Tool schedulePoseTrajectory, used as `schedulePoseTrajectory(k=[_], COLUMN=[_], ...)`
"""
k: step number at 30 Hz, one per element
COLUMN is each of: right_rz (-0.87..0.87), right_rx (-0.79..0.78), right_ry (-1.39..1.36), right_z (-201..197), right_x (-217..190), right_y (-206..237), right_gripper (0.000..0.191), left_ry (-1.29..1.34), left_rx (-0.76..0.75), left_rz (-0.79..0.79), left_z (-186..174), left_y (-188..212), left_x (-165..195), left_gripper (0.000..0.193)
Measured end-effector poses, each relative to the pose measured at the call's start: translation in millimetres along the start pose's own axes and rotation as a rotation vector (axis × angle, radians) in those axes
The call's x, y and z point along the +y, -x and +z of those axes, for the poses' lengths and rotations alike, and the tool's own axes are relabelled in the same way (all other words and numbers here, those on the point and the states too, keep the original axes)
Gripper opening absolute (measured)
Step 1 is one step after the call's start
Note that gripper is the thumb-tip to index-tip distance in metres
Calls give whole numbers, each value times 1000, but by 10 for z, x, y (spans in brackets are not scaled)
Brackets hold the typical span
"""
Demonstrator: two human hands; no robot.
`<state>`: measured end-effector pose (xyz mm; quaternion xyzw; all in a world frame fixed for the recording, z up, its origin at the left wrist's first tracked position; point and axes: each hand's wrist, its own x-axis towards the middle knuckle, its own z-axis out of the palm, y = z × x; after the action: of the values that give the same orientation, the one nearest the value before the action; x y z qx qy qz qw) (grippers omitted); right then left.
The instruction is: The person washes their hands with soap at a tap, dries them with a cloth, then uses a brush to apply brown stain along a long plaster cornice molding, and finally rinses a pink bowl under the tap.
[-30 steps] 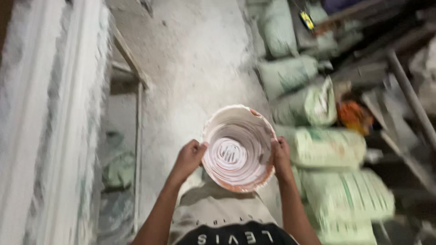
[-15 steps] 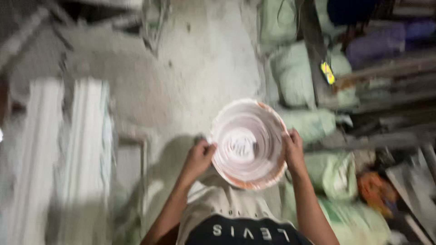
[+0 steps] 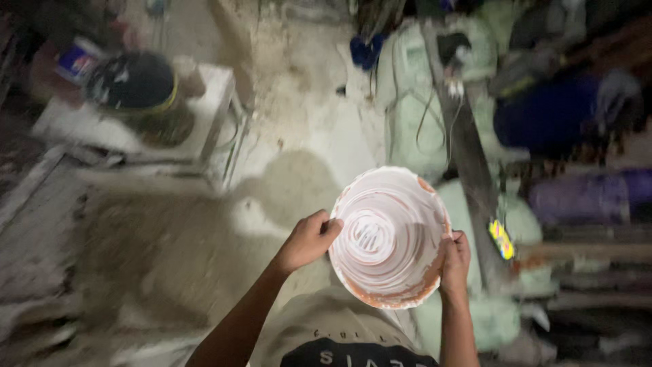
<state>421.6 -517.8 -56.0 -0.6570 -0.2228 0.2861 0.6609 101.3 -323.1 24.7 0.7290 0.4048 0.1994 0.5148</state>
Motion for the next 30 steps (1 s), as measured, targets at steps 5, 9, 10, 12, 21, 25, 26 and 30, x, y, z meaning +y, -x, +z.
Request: schedulePoseTrajectory(k=[5,9,10,12,21,25,26,30], right_rz=[-23,33,40,29,101,40,12,51], right_rx=[-108,-232,-270,-324,-337,-355,-388,-445], right_ry=[96,150,138,128,76,31,-11,-67], right_z=[750,1435,1654,2072,3825,4505,4675,5474], right_x=[-232,-532,-528,-464,-436,-800,-831,-634], right_y=[-2140,-3568,-3899,-4630,-7622,-8866,-9185,-10593], right_gripper=[15,13,14,16,15,18,19,20], left_ry=[13,218,265,310,313,337,389,284], left_rx=[66,99,104,134,182,132,105,182], left_rz=[-194,-311,-353,-383,-348,-303,-307,-361], left_z=[-216,-725,-867,-1093,-2069,-2734,-2861,-3271], left_y=[-1807,-2895,-3182,-3880,-7265,-8680,-9023,-10364], left_x=[109,303,290,173,-162,78,103,-69], left_gripper=[40,38,38,38,38,37,37,38])
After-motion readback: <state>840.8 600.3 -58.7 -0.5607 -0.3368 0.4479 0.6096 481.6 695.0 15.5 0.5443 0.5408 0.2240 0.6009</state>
